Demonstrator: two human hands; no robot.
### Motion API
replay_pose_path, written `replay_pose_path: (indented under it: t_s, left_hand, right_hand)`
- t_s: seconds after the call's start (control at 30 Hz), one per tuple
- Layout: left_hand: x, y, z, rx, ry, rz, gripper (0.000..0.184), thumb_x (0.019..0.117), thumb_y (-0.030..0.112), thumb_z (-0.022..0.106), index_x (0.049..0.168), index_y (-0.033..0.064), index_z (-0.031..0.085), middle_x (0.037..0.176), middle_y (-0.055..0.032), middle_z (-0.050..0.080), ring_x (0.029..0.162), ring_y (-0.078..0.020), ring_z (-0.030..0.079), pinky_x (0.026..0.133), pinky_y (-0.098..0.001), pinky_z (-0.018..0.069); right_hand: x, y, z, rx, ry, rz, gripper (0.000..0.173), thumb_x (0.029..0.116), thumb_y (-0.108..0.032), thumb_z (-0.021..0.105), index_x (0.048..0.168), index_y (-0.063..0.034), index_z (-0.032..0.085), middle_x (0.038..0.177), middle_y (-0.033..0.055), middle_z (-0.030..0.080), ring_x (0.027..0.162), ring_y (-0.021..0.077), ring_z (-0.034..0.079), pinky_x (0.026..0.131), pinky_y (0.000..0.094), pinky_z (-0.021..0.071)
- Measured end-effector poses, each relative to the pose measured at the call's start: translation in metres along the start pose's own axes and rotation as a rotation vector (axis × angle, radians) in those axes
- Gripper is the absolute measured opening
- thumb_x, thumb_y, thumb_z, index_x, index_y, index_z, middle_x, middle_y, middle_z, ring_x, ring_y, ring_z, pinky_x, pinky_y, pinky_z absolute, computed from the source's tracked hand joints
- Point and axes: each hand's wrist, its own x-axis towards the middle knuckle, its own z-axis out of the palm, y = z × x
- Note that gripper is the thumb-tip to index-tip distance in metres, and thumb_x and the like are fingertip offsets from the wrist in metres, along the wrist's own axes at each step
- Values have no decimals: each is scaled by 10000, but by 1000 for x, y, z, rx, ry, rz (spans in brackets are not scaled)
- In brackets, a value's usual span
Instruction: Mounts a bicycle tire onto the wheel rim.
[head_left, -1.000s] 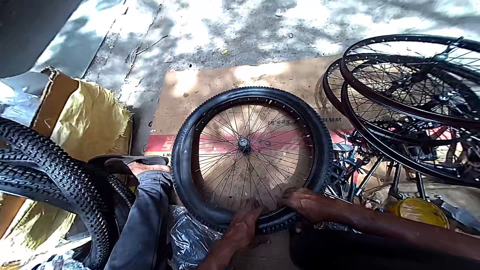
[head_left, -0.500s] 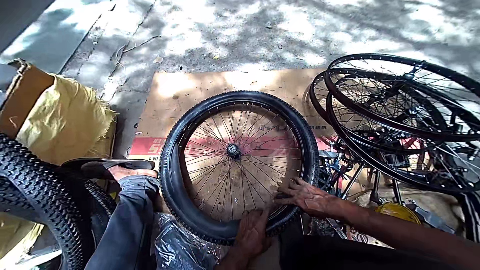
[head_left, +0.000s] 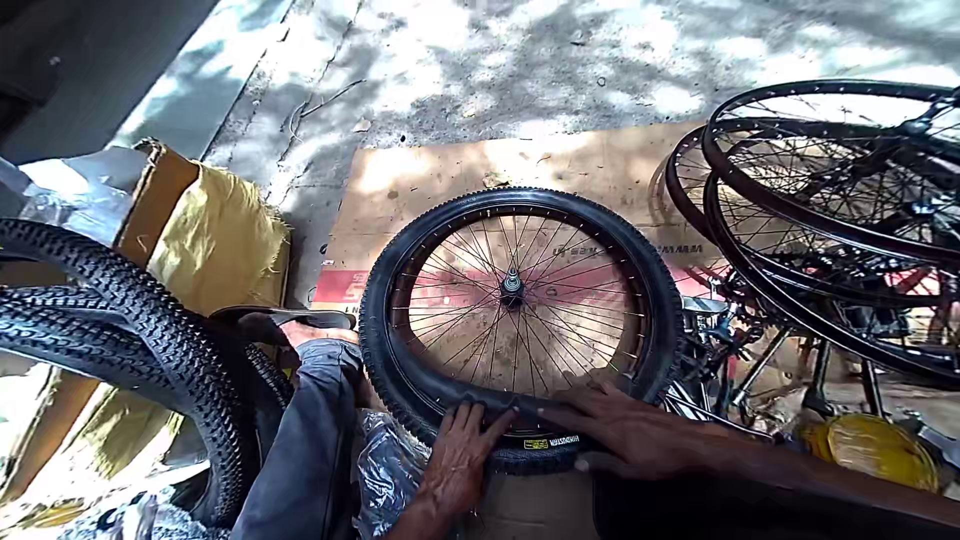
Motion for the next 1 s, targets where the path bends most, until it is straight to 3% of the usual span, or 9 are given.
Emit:
replay_pose_path:
  t_s: [0.13, 0.3, 0.37, 0.43, 0.5, 0.6, 0.7, 0.87, 1.0]
  left_hand:
    - [19, 29, -9, -23, -101, 8, 819, 664, 210, 818, 1440, 267, 562, 1266, -177, 620, 1176, -374, 602, 911, -524, 528]
    - [14, 33, -17, 3, 34, 28, 523, 609, 281, 833, 1101, 146, 719, 1197, -129, 648, 1131, -338, 618, 871, -490, 540]
    - [14, 26, -22, -9, 80, 44, 556, 553, 329, 862, 1065, 165, 720, 1325, -138, 621, 1296, -363, 547, 1012, -550, 481]
    - [17, 16, -25, -48, 68, 93, 575, 563, 397, 870, 1071, 176, 716, 1482, -165, 531, 1464, -383, 393, 1189, -602, 310]
    - [23, 11, -28, -76, -50, 124, 622, 615, 433, 862, 1158, 175, 702, 1493, -164, 527, 1469, -379, 390, 1234, -588, 234]
    - [29, 15, -34, -95, -158, 104, 681, 627, 412, 854, 1217, 129, 664, 1276, -188, 603, 1209, -366, 593, 1029, -501, 502]
    - [28, 17, -43, -82, -188, 70, 706, 629, 425, 863, 1196, 67, 641, 1157, -166, 657, 1084, -335, 664, 882, -470, 573]
    - [29, 21, -46, -117, -283, 14, 726, 647, 471, 842, 1209, 95, 580, 982, -119, 700, 923, -320, 705, 796, -495, 572]
    - [35, 27, -40, -118, -327, -16, 999, 575, 462, 900, 1458, 254, 480, 1247, -142, 610, 1120, -359, 623, 901, -529, 538]
  right_hand:
    - [20, 37, 33, -172, 241, 102, 366, 1096, -339, 415, 1398, -289, 615, 1116, 58, 663, 1069, 267, 635, 884, 468, 524]
    - [35, 28, 27, 11, 79, 74, 379, 1107, -394, 365, 1363, -250, 604, 1131, 87, 660, 1089, 295, 636, 933, 510, 511]
    - [35, 16, 22, 64, 17, 19, 539, 1089, -545, 275, 1379, -204, 574, 1147, 112, 633, 1105, 316, 615, 930, 526, 488]
    - [34, 3, 12, 44, -56, 1, 836, 953, -800, 321, 1402, -129, 538, 1211, 156, 613, 1159, 361, 587, 964, 567, 471]
    - [32, -4, 7, -10, -147, -12, 1046, 787, -861, 577, 1490, -95, 455, 1325, 206, 570, 1233, 405, 547, 1028, 593, 439]
    - [21, -1, 13, -117, -158, -12, 1255, 624, -763, 822, 1616, -213, 286, 1455, 237, 471, 1322, 439, 471, 1080, 645, 363]
    - [4, 5, 13, -192, -25, 20, 1191, 679, -797, 753, 1644, -351, 216, 1522, 207, 421, 1415, 413, 394, 1139, 675, 281]
    - [0, 6, 6, -96, -119, 96, 940, 741, -679, 786, 1538, -293, 472, 1288, 171, 568, 1203, 368, 532, 1013, 548, 434]
    - [5, 10, 7, 6, -193, 2, 646, 804, -471, 837, 1268, -93, 595, 1000, 168, 686, 932, 360, 680, 821, 557, 530]
